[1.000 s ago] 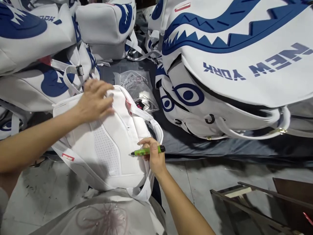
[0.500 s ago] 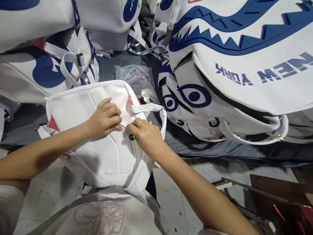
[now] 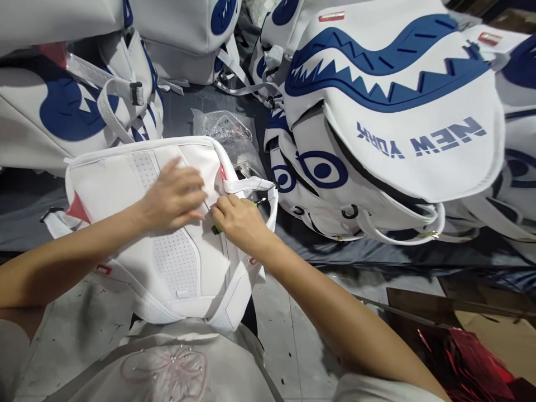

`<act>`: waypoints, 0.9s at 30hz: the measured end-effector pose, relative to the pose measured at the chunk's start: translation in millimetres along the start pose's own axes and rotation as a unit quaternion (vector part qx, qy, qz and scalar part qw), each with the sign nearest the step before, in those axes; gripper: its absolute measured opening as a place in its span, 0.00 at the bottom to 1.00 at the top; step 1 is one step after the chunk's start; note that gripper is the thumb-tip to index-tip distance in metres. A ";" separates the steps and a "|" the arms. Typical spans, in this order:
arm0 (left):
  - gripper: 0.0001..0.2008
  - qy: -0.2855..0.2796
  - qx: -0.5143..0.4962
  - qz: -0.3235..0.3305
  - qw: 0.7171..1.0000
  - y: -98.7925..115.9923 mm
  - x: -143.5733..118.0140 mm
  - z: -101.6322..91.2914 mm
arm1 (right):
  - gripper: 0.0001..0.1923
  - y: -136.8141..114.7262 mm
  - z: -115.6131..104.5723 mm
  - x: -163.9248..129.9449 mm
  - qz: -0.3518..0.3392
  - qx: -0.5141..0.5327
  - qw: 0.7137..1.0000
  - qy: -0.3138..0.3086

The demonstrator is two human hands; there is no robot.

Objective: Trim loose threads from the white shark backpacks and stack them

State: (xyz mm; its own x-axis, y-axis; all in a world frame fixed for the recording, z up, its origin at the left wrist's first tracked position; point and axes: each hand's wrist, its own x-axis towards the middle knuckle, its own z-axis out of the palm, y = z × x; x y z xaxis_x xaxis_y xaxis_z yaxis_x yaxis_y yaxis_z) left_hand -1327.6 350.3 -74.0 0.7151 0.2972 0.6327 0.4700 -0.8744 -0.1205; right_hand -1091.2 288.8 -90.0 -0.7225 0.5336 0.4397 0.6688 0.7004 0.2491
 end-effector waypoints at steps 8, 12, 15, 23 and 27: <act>0.32 -0.082 0.074 -0.342 0.933 -37.4 -3.1 -38.3 | 0.19 11.3 -0.3 96.5 0.072 -0.030 0.997 0.018; 0.31 -0.124 0.096 -0.367 0.917 -27.6 -2.7 -58.1 | 0.18 15.0 -13.9 140.5 0.157 0.046 0.985 0.055; 0.29 -0.112 0.128 -0.331 0.928 -14.3 -6.5 -63.6 | 0.24 12.5 -46.1 106.6 0.235 0.153 0.944 0.174; 0.22 -0.131 0.033 0.020 0.991 33.8 14.5 -13.1 | 0.30 -45.1 -61.6 -36.9 0.476 0.574 0.648 0.157; 0.17 -0.196 0.018 0.003 0.980 47.0 23.1 -7.4 | 0.17 -71.9 -31.3 -45.1 0.548 0.502 0.637 0.201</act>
State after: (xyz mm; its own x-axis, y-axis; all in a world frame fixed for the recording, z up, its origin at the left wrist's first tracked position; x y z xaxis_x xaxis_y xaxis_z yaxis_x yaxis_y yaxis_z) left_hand -1292.8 313.3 -59.4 0.8581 0.4241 0.2895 0.4792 -0.8639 -0.1552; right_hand -1101.3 199.5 -100.7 0.3220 0.9403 0.1099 0.1369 0.0686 -0.9882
